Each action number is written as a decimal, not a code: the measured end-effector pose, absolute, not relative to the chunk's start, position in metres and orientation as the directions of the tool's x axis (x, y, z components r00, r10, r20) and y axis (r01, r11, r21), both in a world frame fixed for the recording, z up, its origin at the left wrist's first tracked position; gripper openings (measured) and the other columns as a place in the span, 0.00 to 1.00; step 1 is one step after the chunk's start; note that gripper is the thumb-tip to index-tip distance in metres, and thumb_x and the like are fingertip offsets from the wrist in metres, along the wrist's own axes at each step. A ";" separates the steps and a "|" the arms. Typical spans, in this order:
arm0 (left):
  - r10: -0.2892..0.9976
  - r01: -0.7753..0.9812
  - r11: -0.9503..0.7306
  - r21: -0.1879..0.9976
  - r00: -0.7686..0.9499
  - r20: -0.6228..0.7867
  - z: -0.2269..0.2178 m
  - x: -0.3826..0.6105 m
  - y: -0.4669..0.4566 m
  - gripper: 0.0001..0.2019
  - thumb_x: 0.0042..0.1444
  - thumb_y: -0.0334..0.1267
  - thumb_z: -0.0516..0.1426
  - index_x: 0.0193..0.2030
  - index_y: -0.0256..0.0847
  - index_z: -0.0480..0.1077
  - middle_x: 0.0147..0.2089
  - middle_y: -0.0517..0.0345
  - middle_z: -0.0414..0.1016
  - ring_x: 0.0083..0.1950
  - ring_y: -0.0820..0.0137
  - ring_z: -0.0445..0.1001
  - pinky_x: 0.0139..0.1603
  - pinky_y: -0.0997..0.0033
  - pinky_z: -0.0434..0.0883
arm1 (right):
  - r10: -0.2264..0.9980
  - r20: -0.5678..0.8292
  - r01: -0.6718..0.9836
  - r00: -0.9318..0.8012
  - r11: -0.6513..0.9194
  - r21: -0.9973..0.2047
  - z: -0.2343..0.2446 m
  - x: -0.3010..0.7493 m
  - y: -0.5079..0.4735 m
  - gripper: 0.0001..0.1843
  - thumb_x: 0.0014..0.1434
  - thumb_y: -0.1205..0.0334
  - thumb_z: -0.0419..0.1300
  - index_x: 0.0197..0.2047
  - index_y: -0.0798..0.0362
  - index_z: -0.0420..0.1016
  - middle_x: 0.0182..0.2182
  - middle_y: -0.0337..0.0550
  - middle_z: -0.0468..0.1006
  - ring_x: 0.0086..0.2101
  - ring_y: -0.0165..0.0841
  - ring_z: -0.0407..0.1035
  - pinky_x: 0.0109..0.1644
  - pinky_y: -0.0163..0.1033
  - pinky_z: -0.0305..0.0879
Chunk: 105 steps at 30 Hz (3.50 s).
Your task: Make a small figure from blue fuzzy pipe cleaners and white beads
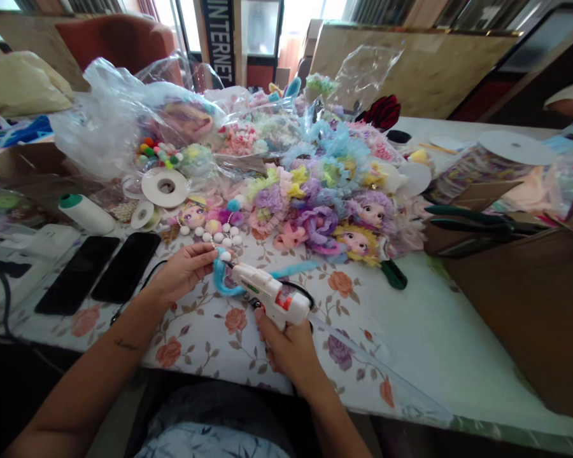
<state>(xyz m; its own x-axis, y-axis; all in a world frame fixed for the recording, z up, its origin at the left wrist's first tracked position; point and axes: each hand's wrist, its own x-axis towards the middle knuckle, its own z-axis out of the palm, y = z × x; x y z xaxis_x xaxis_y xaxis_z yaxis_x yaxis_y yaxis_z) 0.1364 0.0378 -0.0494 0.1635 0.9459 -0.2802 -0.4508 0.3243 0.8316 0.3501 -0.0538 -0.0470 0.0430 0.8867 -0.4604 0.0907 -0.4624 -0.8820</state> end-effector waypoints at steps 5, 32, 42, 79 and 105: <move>0.941 -0.463 0.340 0.819 0.170 -0.294 -0.050 0.135 0.038 0.11 0.44 0.34 0.71 0.35 0.36 0.80 0.34 0.55 0.82 0.38 0.73 0.78 0.43 0.76 0.73 | 0.893 -0.448 0.076 0.046 -0.450 -0.890 -0.049 0.350 -0.054 0.22 0.53 0.42 0.63 0.25 0.53 0.70 0.14 0.34 0.68 0.10 0.26 0.59 0.11 0.32 0.54; 0.933 -0.420 0.354 0.836 0.216 -0.287 -0.045 0.137 0.037 0.12 0.41 0.37 0.72 0.34 0.35 0.81 0.34 0.54 0.82 0.35 0.73 0.77 0.41 0.76 0.73 | 0.888 -0.454 0.058 0.063 -0.458 -0.887 -0.048 0.350 -0.052 0.23 0.52 0.40 0.63 0.26 0.53 0.72 0.15 0.35 0.69 0.09 0.26 0.57 0.11 0.33 0.53; 0.938 -0.440 0.343 0.830 0.198 -0.283 -0.048 0.136 0.038 0.13 0.41 0.37 0.72 0.34 0.35 0.81 0.34 0.54 0.82 0.35 0.73 0.78 0.42 0.76 0.73 | 0.887 -0.457 0.069 0.060 -0.461 -0.885 -0.049 0.350 -0.054 0.23 0.51 0.40 0.64 0.27 0.54 0.73 0.16 0.35 0.70 0.11 0.26 0.60 0.12 0.31 0.54; 0.922 -0.531 0.364 0.765 0.087 -0.377 -0.038 0.136 0.038 0.07 0.54 0.20 0.60 0.32 0.33 0.77 0.32 0.51 0.82 0.32 0.72 0.81 0.35 0.80 0.79 | 0.913 -0.407 -0.036 -0.001 -0.407 -0.913 -0.051 0.350 -0.054 0.20 0.53 0.44 0.64 0.40 0.51 0.78 0.17 0.31 0.67 0.10 0.25 0.57 0.11 0.31 0.52; 0.931 -0.531 0.318 0.786 0.016 -0.365 -0.040 0.141 0.038 0.07 0.45 0.23 0.68 0.29 0.38 0.78 0.30 0.58 0.82 0.30 0.74 0.79 0.33 0.82 0.77 | 0.687 0.069 0.645 0.723 -0.636 -0.424 -0.050 0.583 -0.020 0.19 0.54 0.49 0.60 0.36 0.59 0.77 0.30 0.60 0.78 0.38 0.54 0.74 0.39 0.50 0.65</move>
